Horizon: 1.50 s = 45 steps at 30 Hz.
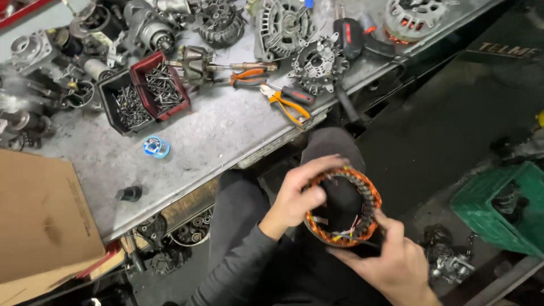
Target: The person sits at a workbench holding an alternator stator and uses a file to clean the copper winding leads, rotating the stator to reach different wires. They then tap the stator with a hammer and turn it while continuing to work on the windings.
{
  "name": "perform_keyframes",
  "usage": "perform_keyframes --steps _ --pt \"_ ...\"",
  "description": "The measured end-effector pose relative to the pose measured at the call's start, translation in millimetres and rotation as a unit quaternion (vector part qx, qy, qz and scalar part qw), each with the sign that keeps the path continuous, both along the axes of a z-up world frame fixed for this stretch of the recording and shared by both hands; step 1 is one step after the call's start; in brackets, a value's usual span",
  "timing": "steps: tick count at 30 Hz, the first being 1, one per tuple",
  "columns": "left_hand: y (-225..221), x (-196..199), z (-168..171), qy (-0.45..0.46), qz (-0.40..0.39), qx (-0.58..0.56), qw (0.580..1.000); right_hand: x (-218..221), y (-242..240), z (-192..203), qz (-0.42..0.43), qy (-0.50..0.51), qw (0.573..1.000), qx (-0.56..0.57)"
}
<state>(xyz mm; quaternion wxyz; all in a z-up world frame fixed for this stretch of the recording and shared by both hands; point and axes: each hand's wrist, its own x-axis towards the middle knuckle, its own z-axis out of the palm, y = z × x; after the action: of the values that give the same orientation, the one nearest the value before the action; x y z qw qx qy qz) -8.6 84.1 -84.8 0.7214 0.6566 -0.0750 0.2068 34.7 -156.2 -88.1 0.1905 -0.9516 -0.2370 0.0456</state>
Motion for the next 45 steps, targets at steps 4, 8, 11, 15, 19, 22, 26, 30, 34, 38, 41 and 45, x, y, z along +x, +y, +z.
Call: perform_keyframes --steps 4,8,11,15,19,22,26,30,34,38,41,45 --pt "2.8 -6.7 -4.2 -0.001 -0.009 0.016 1.000 39.5 -10.0 47.2 0.198 -0.019 0.965 0.173" --pt "0.9 4.0 1.4 -0.005 -0.047 -0.015 0.999 70.3 14.4 68.8 0.166 -0.089 0.969 0.163" --pt "-1.3 15.8 -7.0 0.032 -0.065 -0.071 0.995 86.3 47.5 78.6 0.210 -0.138 0.950 0.185" --pt "-4.9 35.7 -37.6 0.119 -0.046 -0.176 0.976 107.8 69.1 75.5 0.212 -0.128 0.952 0.183" --pt "-7.8 43.2 -21.4 0.168 -0.034 -0.189 0.967 134.1 71.8 55.8 0.150 0.078 0.960 0.221" --pt "-8.3 46.6 -6.9 0.187 -0.024 -0.120 0.975 132.2 65.7 65.1 0.149 0.095 0.964 0.199" --pt "-9.0 48.8 6.5 0.231 0.015 -0.059 0.971 122.3 42.3 65.3 0.167 0.034 0.967 0.190" --pt "-12.4 48.1 25.4 0.243 0.044 0.035 0.968 98.5 43.5 96.6 0.209 -0.031 0.975 0.075" --pt "-17.7 56.9 25.4 0.180 0.015 -0.042 0.983 103.6 35.0 94.9 0.250 -0.058 0.962 0.089" --pt "-18.5 62.1 18.2 0.208 0.025 0.046 0.977 107.8 30.6 81.2 0.262 -0.124 0.955 0.053" --pt "-15.2 61.5 16.3 0.202 0.025 0.077 0.976 128.8 29.2 66.9 0.253 -0.220 0.942 -0.027" --pt "-13.7 59.1 14.2 0.234 -0.015 0.004 0.972 152.0 15.7 58.6 0.185 -0.289 0.935 -0.086"
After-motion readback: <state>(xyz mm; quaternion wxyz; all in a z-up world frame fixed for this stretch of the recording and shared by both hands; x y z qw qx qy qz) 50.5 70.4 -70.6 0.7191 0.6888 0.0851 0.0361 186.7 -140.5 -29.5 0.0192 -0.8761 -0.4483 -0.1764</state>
